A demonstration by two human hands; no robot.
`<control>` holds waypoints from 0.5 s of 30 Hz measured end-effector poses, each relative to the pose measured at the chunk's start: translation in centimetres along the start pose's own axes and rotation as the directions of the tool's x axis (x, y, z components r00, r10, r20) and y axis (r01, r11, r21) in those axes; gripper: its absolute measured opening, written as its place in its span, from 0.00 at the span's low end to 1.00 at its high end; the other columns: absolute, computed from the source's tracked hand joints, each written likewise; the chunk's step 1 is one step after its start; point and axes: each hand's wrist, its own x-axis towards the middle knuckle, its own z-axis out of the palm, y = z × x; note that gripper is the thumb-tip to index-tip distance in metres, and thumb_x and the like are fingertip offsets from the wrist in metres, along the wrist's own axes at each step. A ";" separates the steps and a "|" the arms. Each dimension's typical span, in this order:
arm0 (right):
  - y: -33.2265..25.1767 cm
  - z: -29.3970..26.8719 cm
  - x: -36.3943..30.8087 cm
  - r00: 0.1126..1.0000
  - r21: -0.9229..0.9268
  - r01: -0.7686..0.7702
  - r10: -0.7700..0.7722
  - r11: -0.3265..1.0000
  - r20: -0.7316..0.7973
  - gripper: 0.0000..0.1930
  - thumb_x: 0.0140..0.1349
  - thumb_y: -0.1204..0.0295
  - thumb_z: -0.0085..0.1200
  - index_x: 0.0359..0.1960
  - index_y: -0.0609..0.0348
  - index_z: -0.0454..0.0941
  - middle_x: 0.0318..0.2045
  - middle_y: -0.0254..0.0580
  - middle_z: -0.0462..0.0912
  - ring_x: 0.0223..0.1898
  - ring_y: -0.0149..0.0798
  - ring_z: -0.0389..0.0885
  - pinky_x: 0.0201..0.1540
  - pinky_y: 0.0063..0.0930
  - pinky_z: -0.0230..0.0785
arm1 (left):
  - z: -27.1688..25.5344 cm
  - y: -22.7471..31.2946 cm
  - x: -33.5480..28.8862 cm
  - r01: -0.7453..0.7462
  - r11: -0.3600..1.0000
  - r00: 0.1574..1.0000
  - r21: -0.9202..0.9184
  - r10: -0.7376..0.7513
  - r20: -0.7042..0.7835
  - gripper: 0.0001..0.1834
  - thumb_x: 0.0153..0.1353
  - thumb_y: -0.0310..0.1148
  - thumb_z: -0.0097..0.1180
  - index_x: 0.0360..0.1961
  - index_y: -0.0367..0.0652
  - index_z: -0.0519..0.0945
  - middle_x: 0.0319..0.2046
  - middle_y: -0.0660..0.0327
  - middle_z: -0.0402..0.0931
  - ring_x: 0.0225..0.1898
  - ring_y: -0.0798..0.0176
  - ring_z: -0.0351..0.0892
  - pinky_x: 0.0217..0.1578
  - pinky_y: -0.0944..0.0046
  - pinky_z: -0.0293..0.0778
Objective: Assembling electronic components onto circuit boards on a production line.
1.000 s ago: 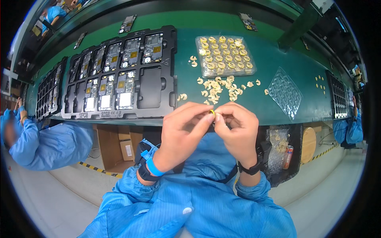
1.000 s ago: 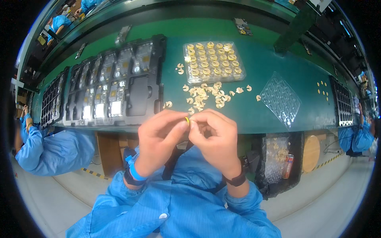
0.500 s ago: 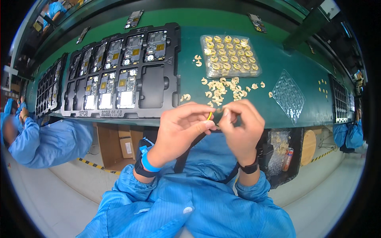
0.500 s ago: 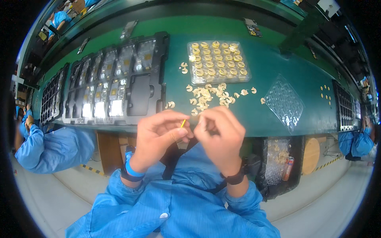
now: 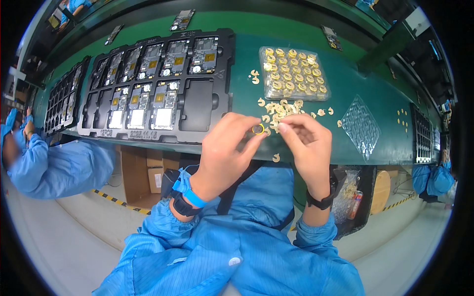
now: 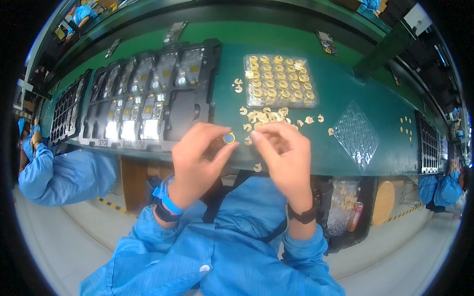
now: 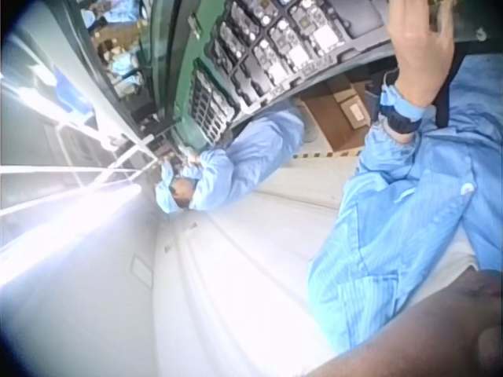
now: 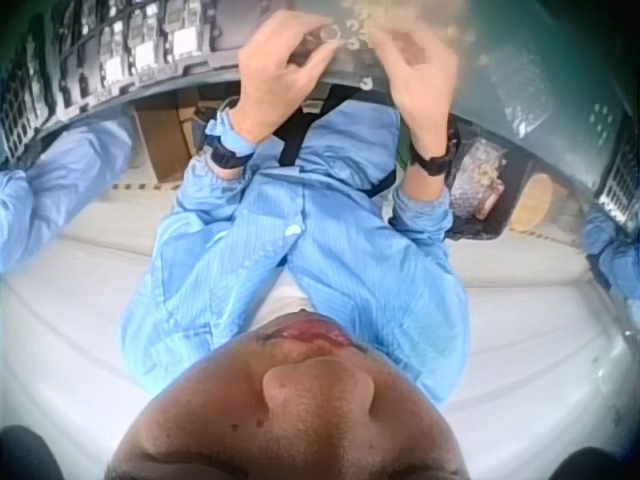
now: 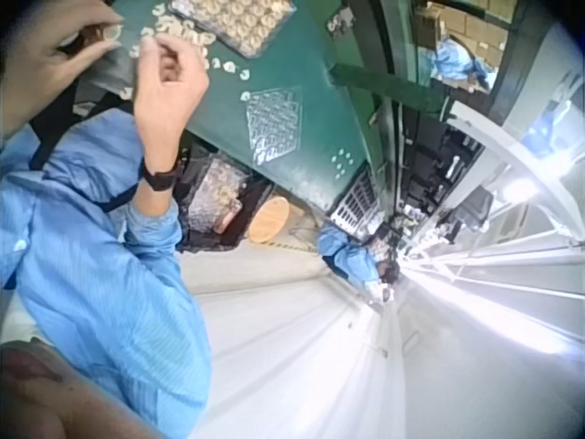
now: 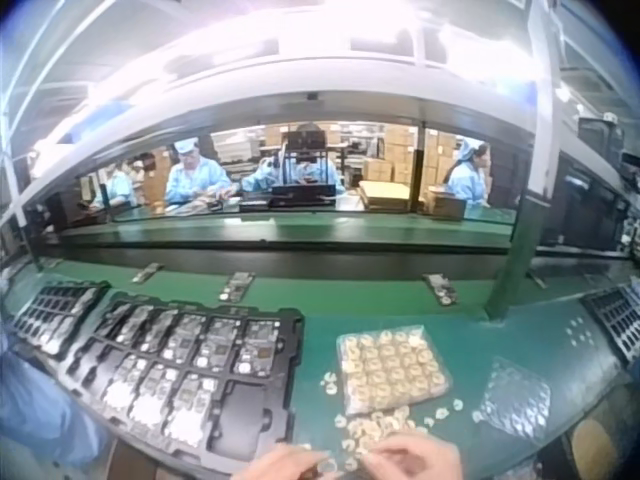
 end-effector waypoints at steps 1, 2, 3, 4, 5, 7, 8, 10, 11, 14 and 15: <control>-0.5 0.1 -0.2 0.993 0.241 -0.068 0.041 0.968 0.114 0.06 0.67 0.77 0.67 0.43 0.66 0.86 0.33 0.32 0.85 0.36 0.23 0.82 0.37 0.19 0.72 | -0.1 0.1 0.1 -0.044 0.999 0.999 0.028 0.043 0.011 0.17 0.54 0.20 0.75 0.45 0.36 0.86 0.37 0.54 0.84 0.34 0.57 0.86 0.35 0.63 0.80; -0.4 0.1 -0.3 0.983 0.270 -0.076 0.027 0.960 0.181 0.07 0.70 0.76 0.66 0.45 0.66 0.86 0.35 0.32 0.86 0.37 0.21 0.82 0.39 0.16 0.73 | -0.2 0.1 0.2 -0.044 0.999 0.999 0.028 0.044 0.013 0.17 0.54 0.20 0.75 0.45 0.36 0.86 0.37 0.54 0.84 0.34 0.57 0.86 0.35 0.63 0.80; -0.4 0.3 -0.3 0.983 0.271 -0.075 0.026 0.960 0.179 0.07 0.70 0.76 0.66 0.45 0.66 0.86 0.35 0.32 0.86 0.37 0.21 0.82 0.39 0.16 0.73 | -0.4 0.2 0.3 -0.079 0.995 0.997 0.053 0.078 0.024 0.17 0.54 0.19 0.74 0.46 0.37 0.87 0.37 0.54 0.84 0.35 0.56 0.85 0.35 0.62 0.81; -0.5 0.5 -0.2 0.978 0.288 -0.091 0.031 0.953 0.204 0.07 0.70 0.77 0.65 0.46 0.67 0.86 0.36 0.33 0.86 0.37 0.21 0.82 0.39 0.16 0.74 | -0.5 0.3 0.4 -0.116 0.990 0.993 0.076 0.114 0.036 0.18 0.53 0.19 0.74 0.46 0.37 0.87 0.37 0.54 0.84 0.36 0.55 0.85 0.35 0.61 0.81; -0.7 0.7 -0.2 0.973 0.304 -0.105 0.034 0.947 0.229 0.07 0.70 0.77 0.65 0.47 0.67 0.85 0.36 0.34 0.87 0.36 0.21 0.82 0.39 0.15 0.74 | -0.6 0.5 0.5 -0.121 0.990 0.992 0.078 0.118 0.036 0.18 0.53 0.19 0.74 0.46 0.37 0.87 0.37 0.54 0.84 0.36 0.55 0.85 0.35 0.61 0.81; -1.0 0.7 -0.2 0.968 0.330 -0.107 0.022 0.938 0.250 0.07 0.70 0.78 0.64 0.47 0.67 0.85 0.37 0.35 0.87 0.36 0.21 0.83 0.38 0.14 0.75 | -1.1 1.1 0.7 -0.128 0.990 0.988 0.055 0.123 0.090 0.18 0.53 0.18 0.72 0.47 0.38 0.88 0.38 0.54 0.84 0.37 0.53 0.85 0.36 0.59 0.81; -1.3 0.8 -0.2 0.961 0.354 -0.135 0.036 0.925 0.274 0.07 0.70 0.78 0.64 0.47 0.67 0.84 0.37 0.34 0.87 0.37 0.21 0.83 0.38 0.15 0.75 | -1.3 1.2 0.7 -0.134 0.989 0.988 0.064 0.128 0.086 0.18 0.53 0.18 0.72 0.47 0.38 0.88 0.38 0.54 0.84 0.37 0.53 0.85 0.36 0.59 0.81; -1.7 1.0 -0.4 0.953 0.381 -0.157 0.038 0.911 0.301 0.07 0.70 0.79 0.64 0.47 0.67 0.84 0.37 0.34 0.87 0.37 0.21 0.84 0.38 0.15 0.75 | -1.9 1.4 0.9 -0.136 0.989 0.987 0.054 0.131 0.095 0.18 0.54 0.17 0.71 0.48 0.38 0.88 0.39 0.53 0.84 0.36 0.52 0.85 0.36 0.59 0.81; -2.0 1.2 -0.5 0.956 0.391 -0.161 0.045 0.906 0.291 0.06 0.70 0.79 0.63 0.46 0.67 0.84 0.37 0.32 0.86 0.36 0.20 0.83 0.37 0.14 0.74 | -2.2 1.5 1.0 -0.143 0.988 0.986 0.060 0.137 0.091 0.18 0.54 0.17 0.71 0.48 0.38 0.88 0.39 0.53 0.84 0.36 0.52 0.85 0.36 0.59 0.81; -1.9 1.5 -0.2 0.960 0.386 -0.145 0.036 0.911 0.278 0.05 0.70 0.80 0.63 0.45 0.66 0.83 0.35 0.29 0.85 0.34 0.17 0.80 0.34 0.13 0.71 | -3.1 1.7 1.4 -0.163 0.987 0.972 0.016 0.157 0.173 0.20 0.55 0.16 0.69 0.50 0.37 0.87 0.39 0.52 0.84 0.36 0.51 0.85 0.36 0.58 0.80; -1.8 1.5 -0.1 0.961 0.366 -0.130 0.026 0.921 0.274 0.04 0.70 0.79 0.63 0.44 0.65 0.83 0.34 0.27 0.84 0.33 0.15 0.78 0.33 0.12 0.69 | -3.4 1.9 1.7 -0.150 0.987 0.968 0.052 0.136 0.212 0.21 0.56 0.16 0.69 0.52 0.36 0.86 0.39 0.51 0.84 0.36 0.51 0.85 0.36 0.58 0.80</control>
